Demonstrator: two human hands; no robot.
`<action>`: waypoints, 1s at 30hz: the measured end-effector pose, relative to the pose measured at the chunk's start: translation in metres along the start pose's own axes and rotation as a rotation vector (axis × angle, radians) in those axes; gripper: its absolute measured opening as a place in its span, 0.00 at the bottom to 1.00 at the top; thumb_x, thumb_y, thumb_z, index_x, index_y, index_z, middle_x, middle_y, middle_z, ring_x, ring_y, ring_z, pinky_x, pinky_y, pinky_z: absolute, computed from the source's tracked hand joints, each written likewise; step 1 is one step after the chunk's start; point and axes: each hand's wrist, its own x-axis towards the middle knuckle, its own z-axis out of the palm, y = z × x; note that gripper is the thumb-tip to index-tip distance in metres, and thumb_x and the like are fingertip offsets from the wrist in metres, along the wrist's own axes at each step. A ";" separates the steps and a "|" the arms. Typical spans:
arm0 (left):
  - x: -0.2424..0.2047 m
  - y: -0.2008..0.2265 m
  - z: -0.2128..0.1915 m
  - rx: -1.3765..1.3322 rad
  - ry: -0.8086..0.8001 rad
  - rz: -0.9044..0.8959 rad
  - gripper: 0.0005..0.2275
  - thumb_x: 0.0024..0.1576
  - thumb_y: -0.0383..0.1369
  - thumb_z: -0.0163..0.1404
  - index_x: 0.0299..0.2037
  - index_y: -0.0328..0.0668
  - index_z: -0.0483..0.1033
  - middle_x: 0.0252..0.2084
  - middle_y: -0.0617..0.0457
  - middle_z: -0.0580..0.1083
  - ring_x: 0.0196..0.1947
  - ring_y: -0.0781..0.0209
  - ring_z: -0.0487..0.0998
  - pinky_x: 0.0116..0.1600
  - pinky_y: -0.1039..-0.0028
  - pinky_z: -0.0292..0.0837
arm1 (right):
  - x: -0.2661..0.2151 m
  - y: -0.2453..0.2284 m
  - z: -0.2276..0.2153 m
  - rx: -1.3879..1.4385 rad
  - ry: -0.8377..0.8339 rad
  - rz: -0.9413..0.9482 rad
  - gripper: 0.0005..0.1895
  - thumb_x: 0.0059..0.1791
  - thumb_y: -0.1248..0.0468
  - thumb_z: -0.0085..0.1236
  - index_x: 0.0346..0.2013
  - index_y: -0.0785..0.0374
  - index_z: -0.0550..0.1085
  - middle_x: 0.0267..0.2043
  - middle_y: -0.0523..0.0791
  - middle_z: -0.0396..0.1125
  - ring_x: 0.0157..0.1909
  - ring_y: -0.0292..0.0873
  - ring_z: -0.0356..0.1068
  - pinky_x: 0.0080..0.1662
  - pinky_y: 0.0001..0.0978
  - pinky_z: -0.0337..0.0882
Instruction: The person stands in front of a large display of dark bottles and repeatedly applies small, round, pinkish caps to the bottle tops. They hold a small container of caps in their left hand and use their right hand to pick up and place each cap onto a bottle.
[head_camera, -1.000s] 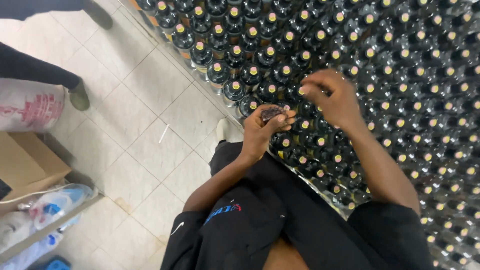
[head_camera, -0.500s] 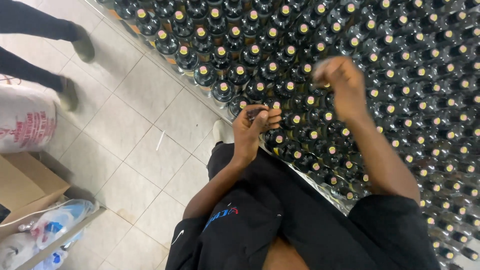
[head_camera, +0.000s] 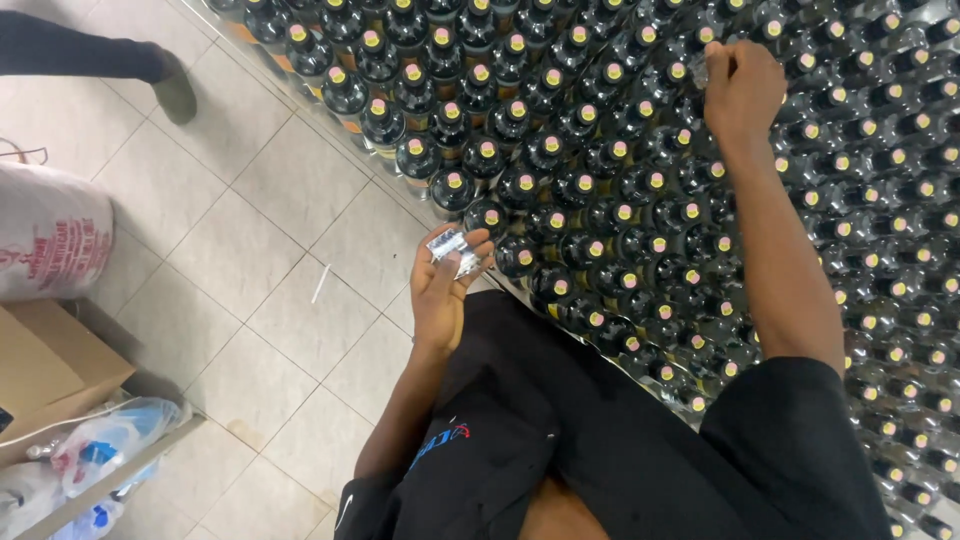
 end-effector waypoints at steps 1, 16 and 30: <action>0.000 0.001 -0.002 0.001 -0.001 0.000 0.15 0.70 0.30 0.47 0.65 0.35 0.66 0.59 0.31 0.78 0.57 0.42 0.83 0.64 0.53 0.82 | 0.001 0.001 0.003 0.000 0.001 0.001 0.33 0.76 0.56 0.59 0.28 0.55 0.62 0.26 0.38 0.54 0.28 0.37 0.47 0.32 0.38 0.47; 0.003 -0.002 -0.001 0.033 0.034 -0.042 0.14 0.69 0.29 0.47 0.63 0.36 0.67 0.57 0.29 0.79 0.56 0.40 0.84 0.59 0.55 0.85 | 0.007 -0.059 -0.019 0.129 -0.175 0.063 0.34 0.70 0.53 0.62 0.20 0.55 0.65 0.42 0.42 0.83 0.20 0.34 0.54 0.24 0.36 0.52; 0.004 -0.004 0.023 0.132 -0.077 -0.072 0.14 0.65 0.31 0.56 0.57 0.33 0.70 0.59 0.30 0.79 0.59 0.37 0.83 0.65 0.52 0.83 | 0.011 -0.045 -0.009 -0.023 -0.377 -0.009 0.32 0.60 0.45 0.72 0.64 0.70 0.79 0.56 0.58 0.74 0.54 0.62 0.72 0.48 0.57 0.72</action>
